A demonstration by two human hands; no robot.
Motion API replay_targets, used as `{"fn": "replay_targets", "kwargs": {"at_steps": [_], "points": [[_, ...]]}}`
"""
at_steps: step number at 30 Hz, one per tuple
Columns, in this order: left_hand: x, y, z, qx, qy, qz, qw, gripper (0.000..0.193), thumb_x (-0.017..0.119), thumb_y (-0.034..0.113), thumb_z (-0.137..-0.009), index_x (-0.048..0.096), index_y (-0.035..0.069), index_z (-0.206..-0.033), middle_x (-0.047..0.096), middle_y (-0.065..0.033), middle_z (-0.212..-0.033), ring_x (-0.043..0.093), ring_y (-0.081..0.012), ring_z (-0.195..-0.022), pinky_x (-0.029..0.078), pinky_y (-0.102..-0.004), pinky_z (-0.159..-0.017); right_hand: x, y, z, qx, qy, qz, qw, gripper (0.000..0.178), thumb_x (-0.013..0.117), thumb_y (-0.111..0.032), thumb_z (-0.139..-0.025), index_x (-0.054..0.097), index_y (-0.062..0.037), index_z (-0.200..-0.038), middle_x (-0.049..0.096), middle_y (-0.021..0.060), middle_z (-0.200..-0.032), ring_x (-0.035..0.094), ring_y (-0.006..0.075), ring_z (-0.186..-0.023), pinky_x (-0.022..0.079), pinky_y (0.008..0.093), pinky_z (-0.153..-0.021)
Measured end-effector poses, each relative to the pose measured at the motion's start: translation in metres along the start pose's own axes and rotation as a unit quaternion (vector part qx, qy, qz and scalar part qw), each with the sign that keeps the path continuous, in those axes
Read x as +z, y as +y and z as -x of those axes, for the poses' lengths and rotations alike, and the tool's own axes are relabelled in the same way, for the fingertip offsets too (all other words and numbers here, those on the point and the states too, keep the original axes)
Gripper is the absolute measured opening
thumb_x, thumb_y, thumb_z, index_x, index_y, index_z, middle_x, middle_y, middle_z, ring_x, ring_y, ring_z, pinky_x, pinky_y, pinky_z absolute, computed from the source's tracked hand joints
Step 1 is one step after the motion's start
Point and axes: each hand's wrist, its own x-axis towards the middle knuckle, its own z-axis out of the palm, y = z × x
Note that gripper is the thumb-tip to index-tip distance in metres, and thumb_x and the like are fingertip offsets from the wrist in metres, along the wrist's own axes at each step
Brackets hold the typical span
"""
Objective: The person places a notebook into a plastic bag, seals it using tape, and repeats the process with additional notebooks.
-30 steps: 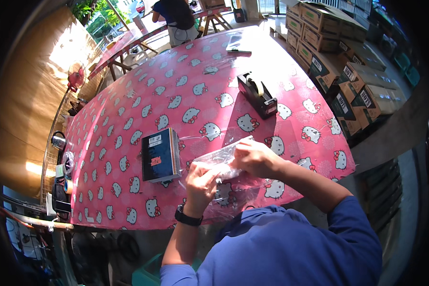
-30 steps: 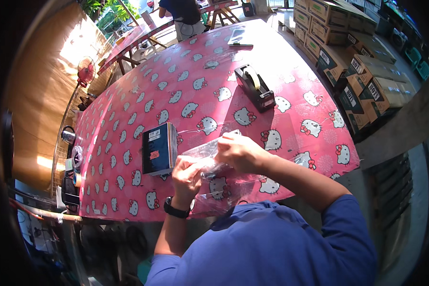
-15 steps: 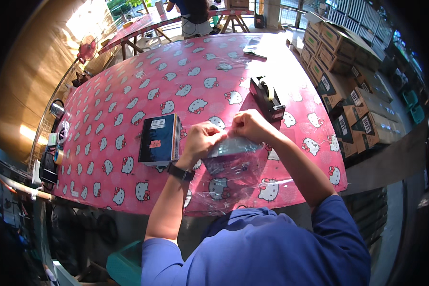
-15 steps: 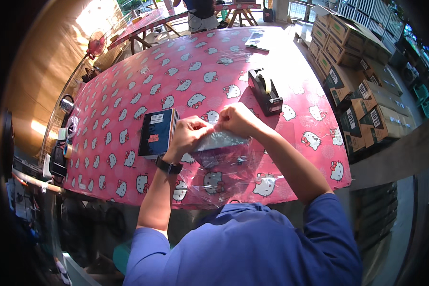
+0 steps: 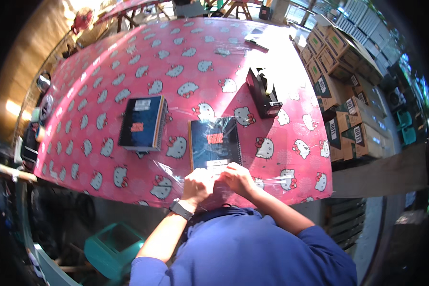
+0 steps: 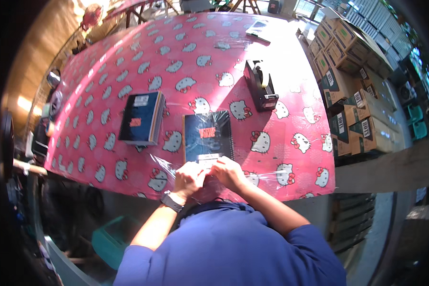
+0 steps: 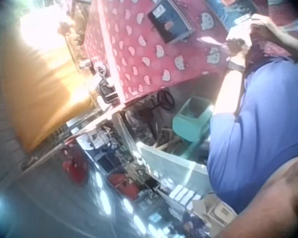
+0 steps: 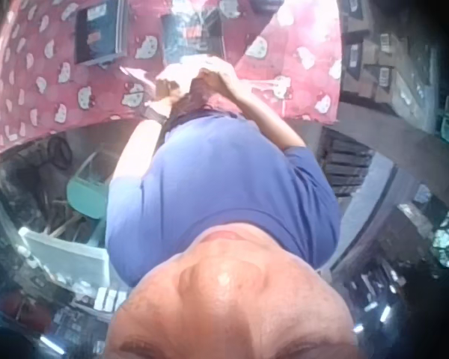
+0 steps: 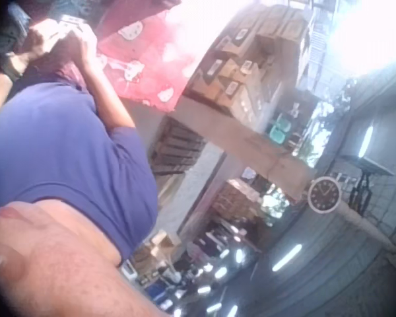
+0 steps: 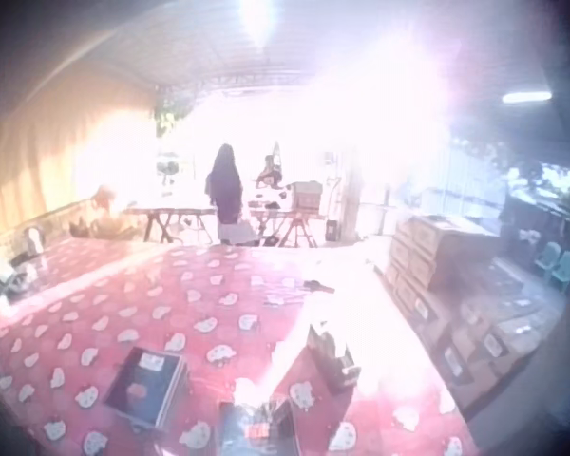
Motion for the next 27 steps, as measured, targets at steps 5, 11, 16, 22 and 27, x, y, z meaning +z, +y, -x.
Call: {"fn": "replay_targets", "kwargs": {"at_steps": [5, 11, 16, 22, 27], "points": [[-0.004, 0.011, -0.008, -0.199, 0.068, -0.023, 0.977, 0.083, 0.084, 0.019, -0.054, 0.042, 0.005, -0.125, 0.046, -0.0173, -0.119, 0.047, -0.0337, -0.110, 0.041, -0.0414, -0.093, -0.026, 0.002, -0.042, 0.228, -0.108, -0.067, 0.965, 0.045, 0.082, -0.017, -0.058, 0.049, -0.0039, -0.085, 0.053, 0.0112, -0.073, 0.054, 0.0306, -0.064, 0.045, 0.0382, -0.060], [0.021, -0.004, 0.007, -0.381, 0.066, 0.168, 0.907, 0.111, 0.087, 0.038, -0.054, 0.026, -0.004, -0.136, 0.045, -0.0270, -0.122, 0.048, -0.0374, -0.113, 0.043, -0.0431, -0.094, -0.070, 0.077, -0.080, -0.005, 0.139, -0.026, 0.990, 0.014, 0.056, 0.004, -0.072, 0.064, -0.0046, -0.081, 0.064, 0.0066, -0.079, 0.059, 0.0155, -0.067, 0.047, 0.0256, -0.059], [0.034, -0.007, 0.002, -0.348, 0.086, 0.237, 0.903, 0.111, 0.088, 0.041, -0.051, 0.032, -0.007, -0.134, 0.050, -0.0274, -0.116, 0.053, -0.0370, -0.106, 0.046, -0.0432, -0.089, -0.152, 0.240, -0.091, 0.442, 0.159, 0.125, 0.874, 0.034, 0.062, -0.030, -0.085, 0.065, -0.0028, -0.104, 0.067, 0.0103, -0.087, 0.062, 0.0199, -0.082, 0.046, 0.0299, -0.077], [0.033, -0.013, 0.007, -0.368, 0.086, 0.234, 0.896, 0.113, 0.088, 0.041, -0.050, 0.031, -0.006, -0.135, 0.049, -0.0276, -0.117, 0.051, -0.0377, -0.109, 0.045, -0.0434, -0.092, -0.140, 0.240, -0.108, 0.432, 0.140, -0.095, 0.886, 0.044, 0.071, -0.039, -0.077, 0.067, 0.0010, -0.094, 0.066, 0.0039, -0.072, 0.058, 0.0140, -0.066, 0.045, 0.0286, -0.066], [0.025, -0.012, 0.010, -0.369, 0.102, 0.225, 0.896, 0.112, 0.088, 0.041, -0.049, 0.032, -0.007, -0.134, 0.048, -0.0292, -0.121, 0.050, -0.0382, -0.112, 0.044, -0.0435, -0.094, -0.125, 0.196, -0.059, 0.343, 0.228, -0.124, 0.903, 0.024, 0.070, -0.028, -0.082, 0.067, -0.0041, -0.081, 0.061, 0.0025, -0.064, 0.049, 0.0072, -0.056, 0.037, 0.0243, -0.050]]}}
